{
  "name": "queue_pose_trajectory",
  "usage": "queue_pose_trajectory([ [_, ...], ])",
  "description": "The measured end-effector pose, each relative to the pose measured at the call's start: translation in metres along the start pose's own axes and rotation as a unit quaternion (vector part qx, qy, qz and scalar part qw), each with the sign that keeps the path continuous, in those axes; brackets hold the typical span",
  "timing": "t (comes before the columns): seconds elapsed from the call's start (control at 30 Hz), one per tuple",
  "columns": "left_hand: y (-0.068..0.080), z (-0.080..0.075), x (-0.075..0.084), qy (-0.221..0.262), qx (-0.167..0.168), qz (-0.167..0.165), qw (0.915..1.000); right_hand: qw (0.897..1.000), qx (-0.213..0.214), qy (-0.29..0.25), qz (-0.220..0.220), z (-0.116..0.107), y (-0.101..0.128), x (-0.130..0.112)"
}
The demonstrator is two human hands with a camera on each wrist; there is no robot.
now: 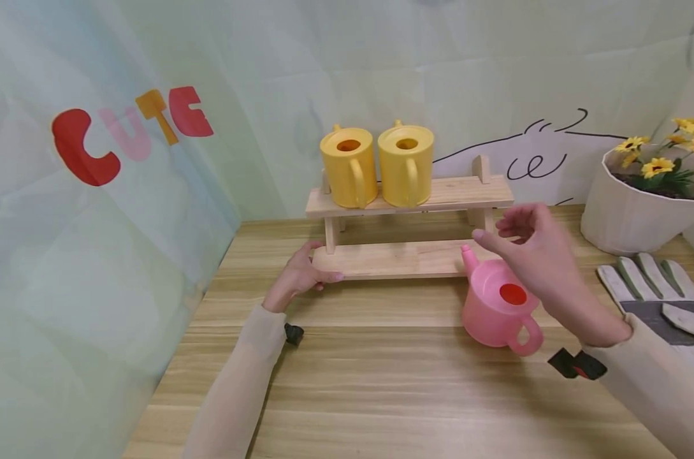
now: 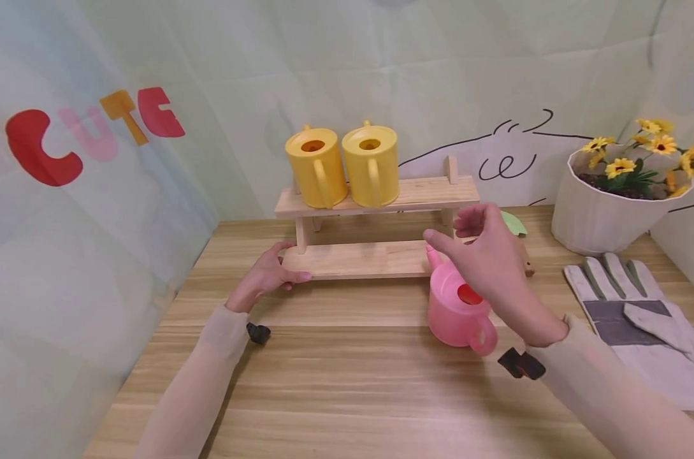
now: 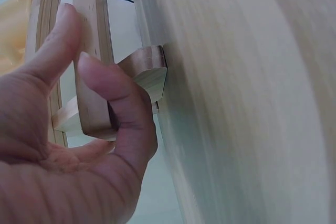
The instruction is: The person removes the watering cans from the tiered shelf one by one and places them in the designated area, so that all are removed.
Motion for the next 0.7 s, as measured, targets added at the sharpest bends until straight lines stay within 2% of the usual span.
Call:
queue_pose_trajectory([
  [0.2,-0.001,0.000,0.000,-0.001,0.002,-0.001,1.0000,1.000,-0.023,0.000,-0.008,0.009,-0.014,-0.016],
  [0.7,-0.001,0.001,0.001,0.000,0.004,-0.004,1.0000,0.998,-0.033,-0.025,-0.041,0.032,-0.046,-0.060],
])
Point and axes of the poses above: each hand's wrist, its own y-axis away from the middle knuckle, its own z-axis out of the palm, x = y × z, the point moved 8 cm from there along -y, towards the middle knuckle, and after that the axes turned 6 degrees about z, right-handed, at the moved point
